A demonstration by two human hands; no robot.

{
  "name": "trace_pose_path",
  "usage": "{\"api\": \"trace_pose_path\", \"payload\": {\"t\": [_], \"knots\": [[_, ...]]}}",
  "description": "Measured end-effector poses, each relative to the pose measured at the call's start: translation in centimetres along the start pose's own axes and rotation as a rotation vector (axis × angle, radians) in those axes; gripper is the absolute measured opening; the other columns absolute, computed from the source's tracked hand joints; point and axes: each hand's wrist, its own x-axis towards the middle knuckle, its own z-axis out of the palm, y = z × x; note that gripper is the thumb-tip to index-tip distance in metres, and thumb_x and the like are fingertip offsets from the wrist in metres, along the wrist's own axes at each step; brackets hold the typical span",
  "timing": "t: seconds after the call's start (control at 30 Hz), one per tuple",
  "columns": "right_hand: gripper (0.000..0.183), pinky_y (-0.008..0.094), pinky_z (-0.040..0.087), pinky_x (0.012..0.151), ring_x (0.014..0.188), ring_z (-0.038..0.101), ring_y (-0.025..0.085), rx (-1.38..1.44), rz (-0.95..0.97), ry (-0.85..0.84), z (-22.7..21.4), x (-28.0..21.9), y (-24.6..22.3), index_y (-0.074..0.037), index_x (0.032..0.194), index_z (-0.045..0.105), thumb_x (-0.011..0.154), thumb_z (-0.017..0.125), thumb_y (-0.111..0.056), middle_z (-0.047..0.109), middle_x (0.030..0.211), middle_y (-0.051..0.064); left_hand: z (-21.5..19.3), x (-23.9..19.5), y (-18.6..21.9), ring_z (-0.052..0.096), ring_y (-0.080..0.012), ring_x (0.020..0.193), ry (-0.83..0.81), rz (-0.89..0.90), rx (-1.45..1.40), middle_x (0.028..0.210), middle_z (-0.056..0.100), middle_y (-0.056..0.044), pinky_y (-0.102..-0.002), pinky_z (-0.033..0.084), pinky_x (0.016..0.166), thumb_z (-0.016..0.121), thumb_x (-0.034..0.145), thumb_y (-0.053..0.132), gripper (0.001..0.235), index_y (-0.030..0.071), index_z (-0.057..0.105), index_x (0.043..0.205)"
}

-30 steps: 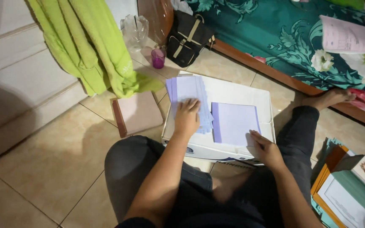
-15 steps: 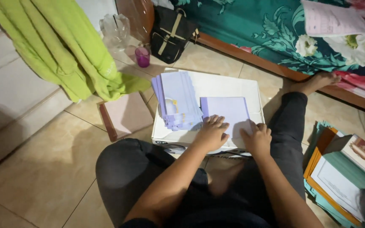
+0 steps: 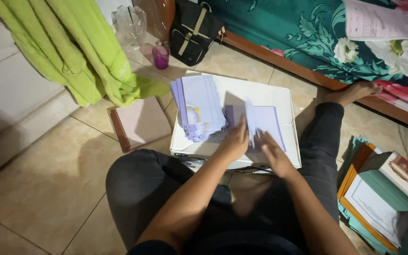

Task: The person is manually folding purple paper document covers in half and stacking them on a box.

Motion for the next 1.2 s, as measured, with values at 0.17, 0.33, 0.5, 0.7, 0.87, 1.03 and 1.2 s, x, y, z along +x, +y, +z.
{"api": "trace_pose_path", "payload": {"t": [0.17,0.33,0.5,0.7,0.87,1.03,1.2], "knots": [[0.046,0.048,0.034,0.122,0.144,0.046,0.035,-0.316,-0.124,-0.008,2.0,1.1,4.1,-0.008,0.141,0.061,0.107,0.044,-0.034,0.057,0.151,0.015,1.6,0.6,-2.0,0.02,-0.0558,0.15,0.031,0.14,0.175,0.162,0.015,-0.041,-0.058,0.032,0.119,0.048,0.099,0.016,0.059,-0.012,0.031,0.148],[0.051,0.049,0.04,0.12,0.143,0.048,0.032,-0.459,0.044,-0.116,1.5,5.0,5.2,-0.013,0.15,0.053,0.104,0.044,-0.035,0.053,0.154,0.012,3.5,1.3,-3.3,0.032,-0.039,0.152,-0.147,0.127,0.453,0.158,0.038,-0.03,-0.048,0.022,0.126,0.045,0.092,0.008,0.056,-0.014,0.046,0.144],[0.061,0.041,0.018,0.128,0.159,0.018,0.025,-0.663,-0.146,-0.172,1.7,13.8,9.4,-0.014,0.166,0.023,0.108,0.022,-0.035,0.024,0.172,0.009,2.7,0.9,-2.8,0.037,-0.0363,0.149,-0.112,0.158,0.456,0.155,0.045,-0.027,-0.048,0.022,0.125,0.038,0.095,0.006,0.053,-0.014,0.047,0.143],[0.08,0.049,0.035,0.119,0.147,0.038,0.041,-0.665,-0.476,-0.16,2.1,9.1,13.2,-0.004,0.161,0.03,0.087,0.05,-0.026,0.035,0.166,0.016,2.7,1.5,-2.8,0.026,-0.0362,0.155,-0.252,0.088,0.471,0.163,0.033,-0.026,-0.048,0.016,0.127,0.035,0.094,0.006,0.058,-0.013,0.04,0.149],[0.056,0.054,0.052,0.105,0.126,0.06,0.04,-0.309,-0.041,-0.098,-0.4,-1.5,4.3,-0.015,0.144,0.058,0.088,0.056,-0.015,0.057,0.151,0.008,3.7,1.5,-3.7,0.037,-0.0391,0.147,-0.093,0.187,0.418,0.152,0.045,-0.027,-0.051,0.026,0.122,0.046,0.092,0.008,0.048,-0.009,0.054,0.136],[0.055,0.044,0.045,0.114,0.137,0.052,0.032,-0.278,-0.122,0.17,-0.8,0.2,9.3,-0.011,0.148,0.058,0.093,0.059,-0.006,0.058,0.149,0.012,6.1,2.7,-4.4,0.042,-0.0409,0.148,0.037,0.511,0.365,0.148,0.057,-0.021,-0.054,0.032,0.122,0.064,0.091,0.035,0.035,0.014,0.077,0.116],[0.054,0.047,0.05,0.106,0.128,0.059,0.034,-0.282,-0.046,0.182,1.2,1.5,11.3,-0.019,0.149,0.056,0.099,0.058,-0.037,0.058,0.15,0.011,3.9,2.0,-2.0,0.026,-0.0415,0.156,-0.228,0.263,0.503,0.164,0.039,-0.017,-0.059,0.028,0.121,0.059,0.086,0.064,0.061,0.025,0.067,0.132]]}}
